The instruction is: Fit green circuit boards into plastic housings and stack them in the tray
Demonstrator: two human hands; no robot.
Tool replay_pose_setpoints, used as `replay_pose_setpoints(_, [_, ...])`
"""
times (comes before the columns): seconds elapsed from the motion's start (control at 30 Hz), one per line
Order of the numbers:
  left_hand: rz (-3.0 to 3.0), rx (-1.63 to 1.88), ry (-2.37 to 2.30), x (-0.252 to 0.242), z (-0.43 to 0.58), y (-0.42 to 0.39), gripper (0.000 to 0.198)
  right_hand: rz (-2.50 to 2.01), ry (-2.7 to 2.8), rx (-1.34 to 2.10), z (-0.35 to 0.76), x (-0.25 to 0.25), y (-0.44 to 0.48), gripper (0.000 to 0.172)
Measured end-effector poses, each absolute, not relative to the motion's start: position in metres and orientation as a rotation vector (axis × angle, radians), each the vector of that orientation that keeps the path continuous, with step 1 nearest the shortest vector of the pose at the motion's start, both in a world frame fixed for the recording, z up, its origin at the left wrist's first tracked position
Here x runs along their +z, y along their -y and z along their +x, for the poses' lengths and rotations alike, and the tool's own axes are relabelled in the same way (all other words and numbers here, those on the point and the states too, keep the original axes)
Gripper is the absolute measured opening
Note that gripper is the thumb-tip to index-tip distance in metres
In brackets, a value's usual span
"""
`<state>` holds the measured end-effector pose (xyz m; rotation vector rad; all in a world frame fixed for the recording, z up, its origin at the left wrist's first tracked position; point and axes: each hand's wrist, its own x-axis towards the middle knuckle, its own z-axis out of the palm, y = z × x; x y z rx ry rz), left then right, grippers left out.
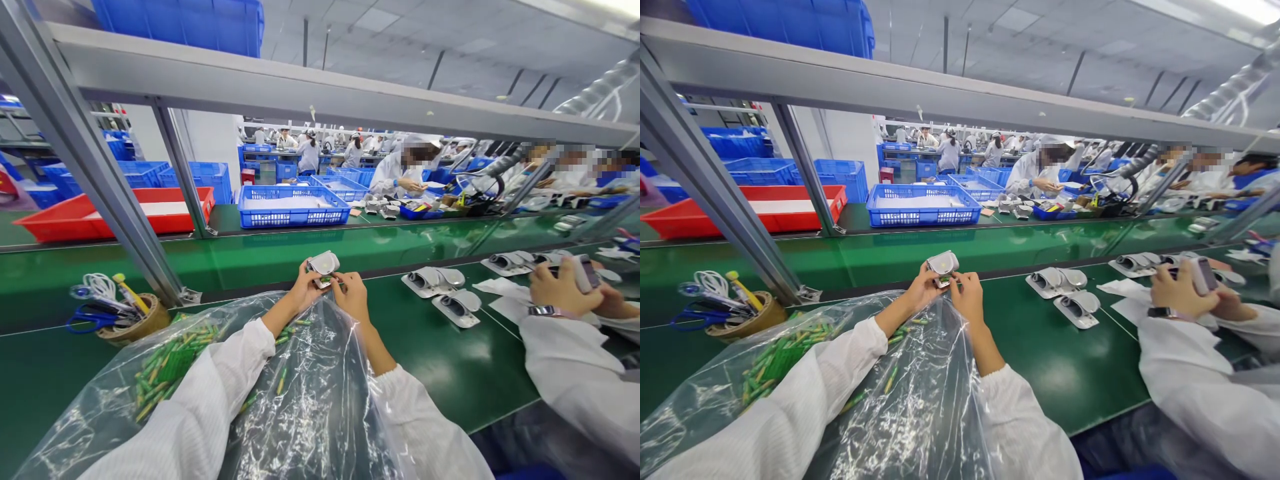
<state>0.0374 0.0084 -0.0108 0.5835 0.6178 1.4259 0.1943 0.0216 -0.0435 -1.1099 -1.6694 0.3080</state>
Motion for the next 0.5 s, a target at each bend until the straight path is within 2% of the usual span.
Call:
replay_pose_setpoints(0.17, [0.584, 1.411, -0.681, -0.0171, 0.0374, -0.0109, 0.097, -1.153, 1.778, 0.250, 0.1926, -0.0444, -0.0155, 0.041])
replay_pose_setpoints(0.3, [0.578, 1.397, -0.700, -0.0198, 0.0378, -0.0135, 0.093, -1.139, 1.815, 0.311, 0.1928, -0.0414, -0.0139, 0.037])
replay_pose_setpoints(0.5, [0.544, 1.415, -0.688, -0.0171, 0.0382, -0.0140, 0.094, -1.003, 1.938, 0.342, 0.1977, -0.0361, -0.0162, 0.020])
